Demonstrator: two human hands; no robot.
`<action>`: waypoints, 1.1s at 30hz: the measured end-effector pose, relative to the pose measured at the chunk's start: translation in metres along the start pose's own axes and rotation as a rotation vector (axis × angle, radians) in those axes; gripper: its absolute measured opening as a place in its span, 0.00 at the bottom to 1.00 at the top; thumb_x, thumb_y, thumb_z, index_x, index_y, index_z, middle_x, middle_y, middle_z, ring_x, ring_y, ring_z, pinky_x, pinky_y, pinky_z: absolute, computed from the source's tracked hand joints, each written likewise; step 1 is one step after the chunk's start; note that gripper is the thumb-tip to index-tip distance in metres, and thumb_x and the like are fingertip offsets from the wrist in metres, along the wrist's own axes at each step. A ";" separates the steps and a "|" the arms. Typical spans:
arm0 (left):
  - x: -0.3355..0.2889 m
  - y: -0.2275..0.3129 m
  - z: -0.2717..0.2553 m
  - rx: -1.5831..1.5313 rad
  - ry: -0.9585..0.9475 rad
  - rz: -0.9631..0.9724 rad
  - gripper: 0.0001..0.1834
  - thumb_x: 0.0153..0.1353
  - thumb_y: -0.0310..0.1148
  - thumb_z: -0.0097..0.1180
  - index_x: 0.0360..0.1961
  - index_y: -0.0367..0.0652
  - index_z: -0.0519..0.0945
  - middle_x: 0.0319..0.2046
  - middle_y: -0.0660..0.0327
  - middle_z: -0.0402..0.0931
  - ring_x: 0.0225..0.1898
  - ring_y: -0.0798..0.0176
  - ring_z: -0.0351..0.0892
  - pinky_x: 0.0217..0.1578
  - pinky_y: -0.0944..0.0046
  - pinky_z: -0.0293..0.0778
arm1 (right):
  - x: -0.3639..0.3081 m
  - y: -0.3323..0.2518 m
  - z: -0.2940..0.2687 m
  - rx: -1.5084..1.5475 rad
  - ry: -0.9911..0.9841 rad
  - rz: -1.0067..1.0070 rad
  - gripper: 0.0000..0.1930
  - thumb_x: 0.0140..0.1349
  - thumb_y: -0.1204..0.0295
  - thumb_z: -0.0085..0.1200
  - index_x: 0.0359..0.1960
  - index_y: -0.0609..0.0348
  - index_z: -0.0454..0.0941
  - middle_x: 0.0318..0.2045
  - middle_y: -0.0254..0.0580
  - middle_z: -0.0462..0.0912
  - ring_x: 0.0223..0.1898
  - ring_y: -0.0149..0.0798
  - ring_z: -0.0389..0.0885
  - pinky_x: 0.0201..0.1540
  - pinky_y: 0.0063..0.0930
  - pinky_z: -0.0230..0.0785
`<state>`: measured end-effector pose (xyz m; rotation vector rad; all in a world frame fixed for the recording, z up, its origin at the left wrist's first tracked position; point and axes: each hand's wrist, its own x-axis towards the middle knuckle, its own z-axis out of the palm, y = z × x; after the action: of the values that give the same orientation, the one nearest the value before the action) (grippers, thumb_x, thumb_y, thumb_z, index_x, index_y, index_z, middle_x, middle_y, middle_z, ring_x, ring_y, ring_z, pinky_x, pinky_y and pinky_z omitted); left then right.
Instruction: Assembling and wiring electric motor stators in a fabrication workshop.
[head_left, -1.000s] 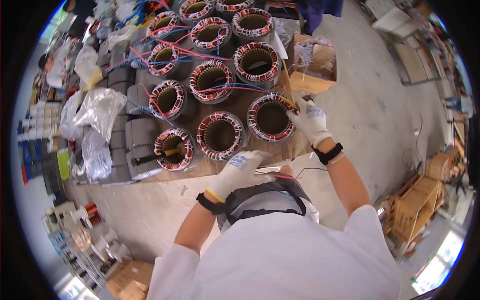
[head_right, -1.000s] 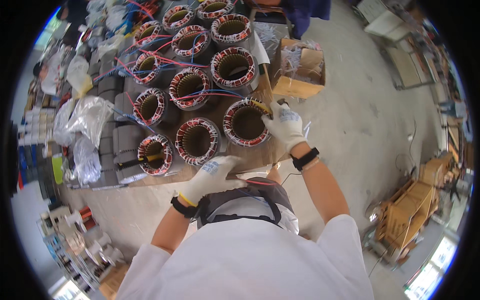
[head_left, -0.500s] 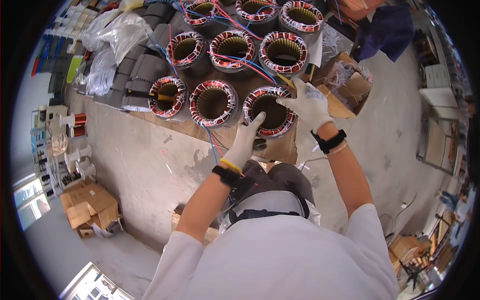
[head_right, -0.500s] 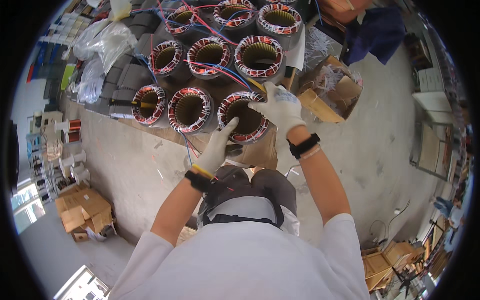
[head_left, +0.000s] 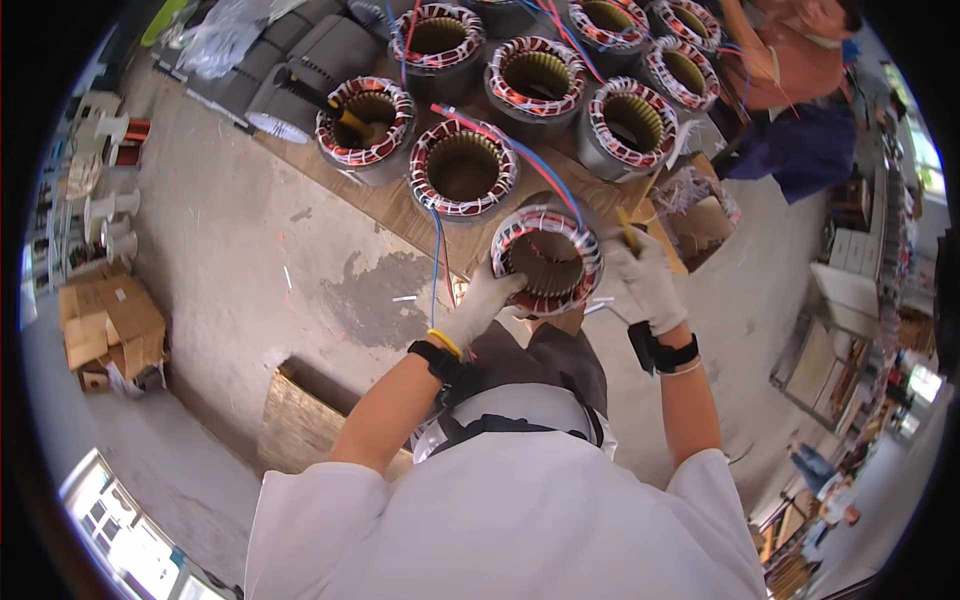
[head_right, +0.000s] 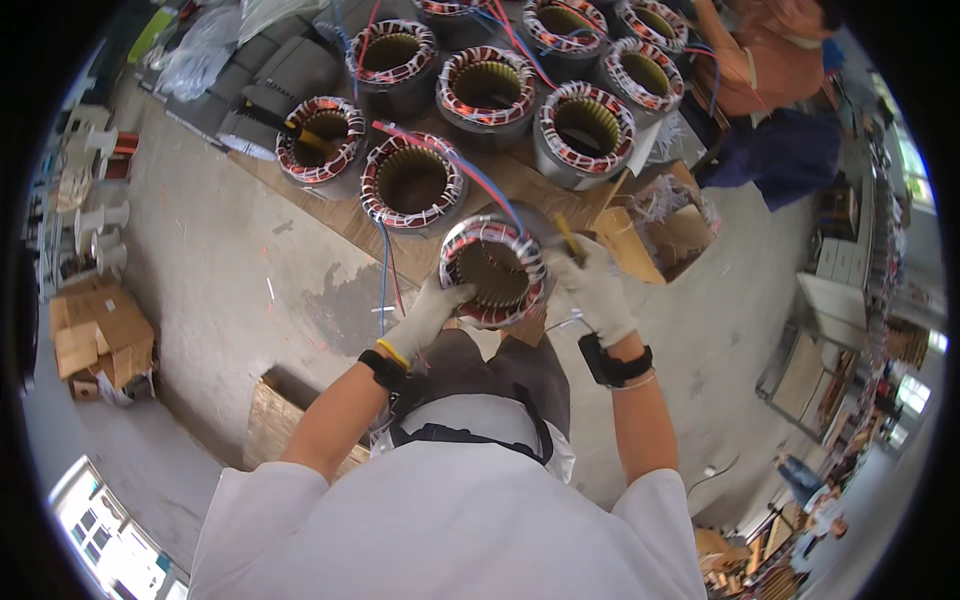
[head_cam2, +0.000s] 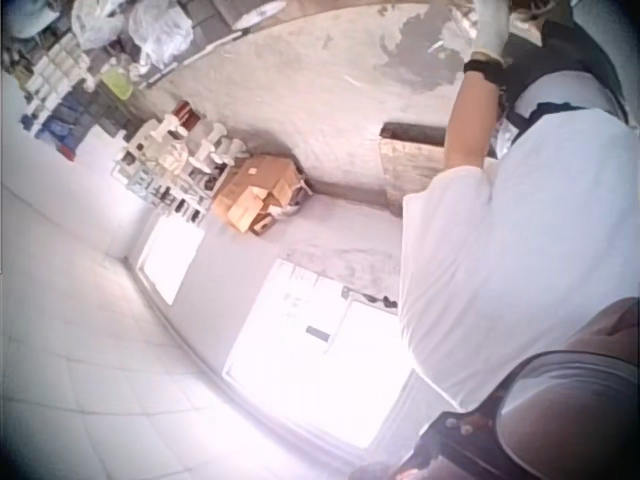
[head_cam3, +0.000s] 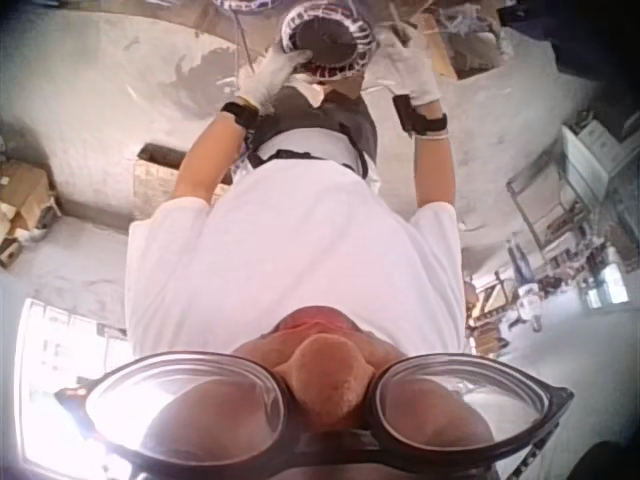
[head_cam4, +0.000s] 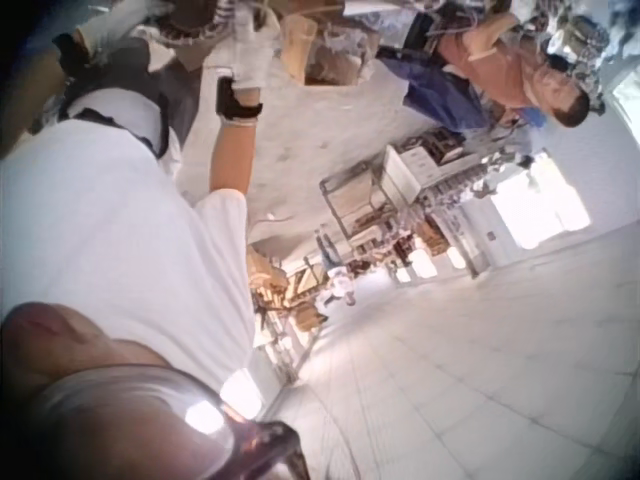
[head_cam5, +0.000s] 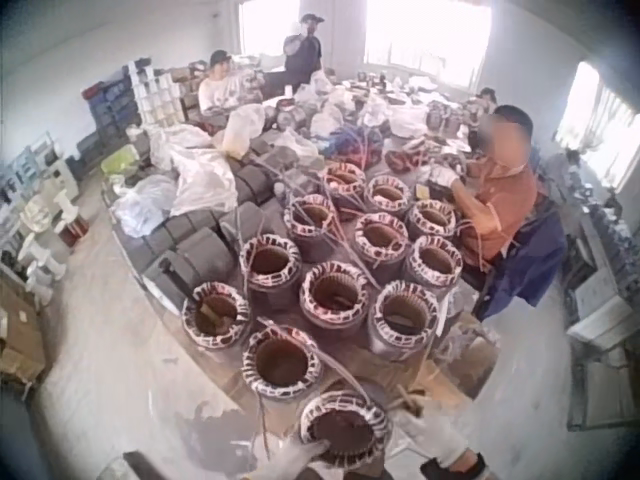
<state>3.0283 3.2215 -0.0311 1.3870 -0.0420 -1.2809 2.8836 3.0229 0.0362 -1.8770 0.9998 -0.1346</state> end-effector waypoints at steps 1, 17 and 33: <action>-0.007 0.002 -0.006 -0.028 -0.043 -0.042 0.26 0.54 0.27 0.58 0.55 0.35 0.69 0.46 0.56 0.76 0.44 0.62 0.77 0.46 0.63 0.75 | 0.005 0.015 -0.005 0.217 -0.029 0.062 0.20 0.59 0.55 0.60 0.38 0.62 0.80 0.30 0.42 0.83 0.32 0.41 0.80 0.38 0.37 0.70; -0.007 -0.087 0.009 -0.316 0.596 0.059 0.22 0.55 0.25 0.62 0.52 0.41 0.73 0.40 0.59 0.79 0.43 0.65 0.79 0.42 0.63 0.77 | 0.065 0.025 0.026 -0.041 -0.641 0.066 0.32 0.65 0.44 0.48 0.33 0.71 0.77 0.22 0.36 0.74 0.29 0.29 0.69 0.36 0.32 0.64; -0.006 -0.085 0.034 0.381 0.658 0.083 0.16 0.52 0.41 0.63 0.41 0.47 0.82 0.35 0.51 0.82 0.42 0.42 0.79 0.46 0.49 0.73 | 0.074 0.048 -0.001 -0.107 -0.537 -0.004 0.23 0.70 0.55 0.46 0.27 0.65 0.73 0.20 0.26 0.66 0.24 0.24 0.60 0.26 0.25 0.54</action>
<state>2.9501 3.2288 -0.0785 2.0579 0.1115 -0.7170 2.9044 2.9622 -0.0245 -1.8663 0.6398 0.4102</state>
